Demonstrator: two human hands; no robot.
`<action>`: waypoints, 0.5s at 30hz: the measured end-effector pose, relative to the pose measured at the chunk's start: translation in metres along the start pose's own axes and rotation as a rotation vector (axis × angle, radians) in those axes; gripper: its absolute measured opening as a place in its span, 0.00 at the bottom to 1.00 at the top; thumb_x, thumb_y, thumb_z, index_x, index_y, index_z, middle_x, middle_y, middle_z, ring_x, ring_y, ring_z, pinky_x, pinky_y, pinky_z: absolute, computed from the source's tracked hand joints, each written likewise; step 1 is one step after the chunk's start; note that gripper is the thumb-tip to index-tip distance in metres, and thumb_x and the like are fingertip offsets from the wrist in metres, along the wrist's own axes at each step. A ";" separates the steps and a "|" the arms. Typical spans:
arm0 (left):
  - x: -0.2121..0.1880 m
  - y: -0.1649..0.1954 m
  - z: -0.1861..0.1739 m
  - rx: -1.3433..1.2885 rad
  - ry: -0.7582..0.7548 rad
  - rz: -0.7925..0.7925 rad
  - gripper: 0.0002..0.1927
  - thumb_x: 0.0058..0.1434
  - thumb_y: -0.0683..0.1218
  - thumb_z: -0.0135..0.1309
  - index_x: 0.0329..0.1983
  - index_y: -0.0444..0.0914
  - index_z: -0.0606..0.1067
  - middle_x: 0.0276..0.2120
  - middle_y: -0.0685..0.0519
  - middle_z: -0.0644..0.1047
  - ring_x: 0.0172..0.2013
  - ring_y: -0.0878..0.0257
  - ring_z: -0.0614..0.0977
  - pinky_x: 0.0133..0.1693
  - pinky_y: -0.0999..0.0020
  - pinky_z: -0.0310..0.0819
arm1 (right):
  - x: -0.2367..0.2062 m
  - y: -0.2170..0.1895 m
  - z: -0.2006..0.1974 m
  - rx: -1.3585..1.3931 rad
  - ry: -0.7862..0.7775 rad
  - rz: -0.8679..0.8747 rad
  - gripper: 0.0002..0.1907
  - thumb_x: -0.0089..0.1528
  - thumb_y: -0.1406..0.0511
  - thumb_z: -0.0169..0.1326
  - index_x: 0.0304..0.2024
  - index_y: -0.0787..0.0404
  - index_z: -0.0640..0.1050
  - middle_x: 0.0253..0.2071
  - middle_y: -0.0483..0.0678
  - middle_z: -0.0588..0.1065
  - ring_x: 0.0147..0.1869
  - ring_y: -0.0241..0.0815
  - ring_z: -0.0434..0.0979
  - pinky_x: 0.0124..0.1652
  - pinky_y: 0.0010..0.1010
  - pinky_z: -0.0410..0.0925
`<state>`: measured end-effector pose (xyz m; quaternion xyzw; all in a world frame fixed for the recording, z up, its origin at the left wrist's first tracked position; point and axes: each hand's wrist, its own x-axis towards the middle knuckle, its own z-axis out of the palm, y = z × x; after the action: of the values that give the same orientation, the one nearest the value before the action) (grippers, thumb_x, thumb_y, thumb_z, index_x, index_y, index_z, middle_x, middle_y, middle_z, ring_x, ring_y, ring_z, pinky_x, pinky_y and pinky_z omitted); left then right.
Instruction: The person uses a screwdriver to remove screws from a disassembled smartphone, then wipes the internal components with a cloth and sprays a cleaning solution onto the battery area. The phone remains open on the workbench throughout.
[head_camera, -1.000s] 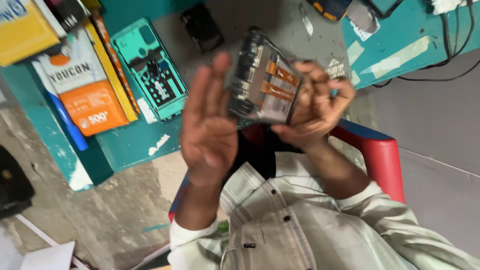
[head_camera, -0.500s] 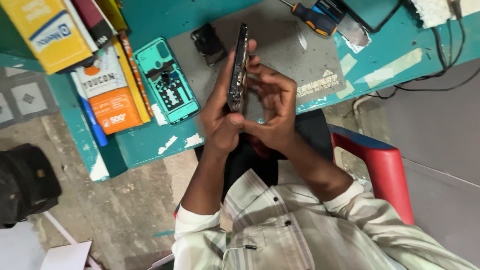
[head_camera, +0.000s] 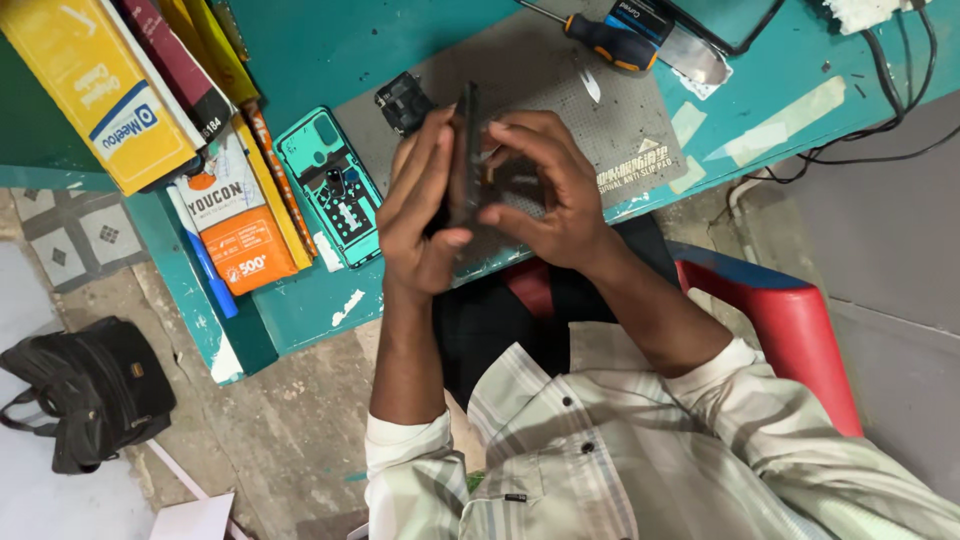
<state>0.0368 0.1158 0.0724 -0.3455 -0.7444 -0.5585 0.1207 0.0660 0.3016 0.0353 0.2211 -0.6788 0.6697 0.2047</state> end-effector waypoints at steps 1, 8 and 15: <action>-0.002 -0.002 0.001 -0.060 0.005 -0.047 0.39 0.75 0.69 0.44 0.73 0.34 0.65 0.68 0.37 0.70 0.67 0.45 0.74 0.68 0.55 0.62 | 0.002 -0.001 0.000 -0.011 0.016 -0.002 0.32 0.66 0.63 0.66 0.69 0.61 0.68 0.64 0.54 0.68 0.61 0.42 0.74 0.58 0.30 0.73; -0.021 -0.013 0.009 -0.267 0.053 -0.230 0.41 0.74 0.71 0.43 0.65 0.29 0.73 0.63 0.38 0.74 0.66 0.48 0.75 0.68 0.57 0.61 | 0.018 -0.004 0.004 -0.114 0.051 -0.047 0.26 0.67 0.63 0.67 0.64 0.65 0.73 0.60 0.54 0.70 0.55 0.40 0.78 0.53 0.27 0.75; -0.023 -0.018 0.008 -0.250 0.055 -0.258 0.43 0.73 0.72 0.41 0.63 0.27 0.74 0.61 0.37 0.75 0.65 0.47 0.75 0.68 0.55 0.63 | 0.022 -0.003 0.008 -0.130 0.073 -0.063 0.26 0.65 0.65 0.70 0.60 0.66 0.74 0.57 0.52 0.71 0.53 0.38 0.78 0.52 0.27 0.74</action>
<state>0.0437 0.1116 0.0437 -0.2440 -0.7037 -0.6668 0.0246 0.0496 0.2931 0.0506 0.2038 -0.7058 0.6250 0.2641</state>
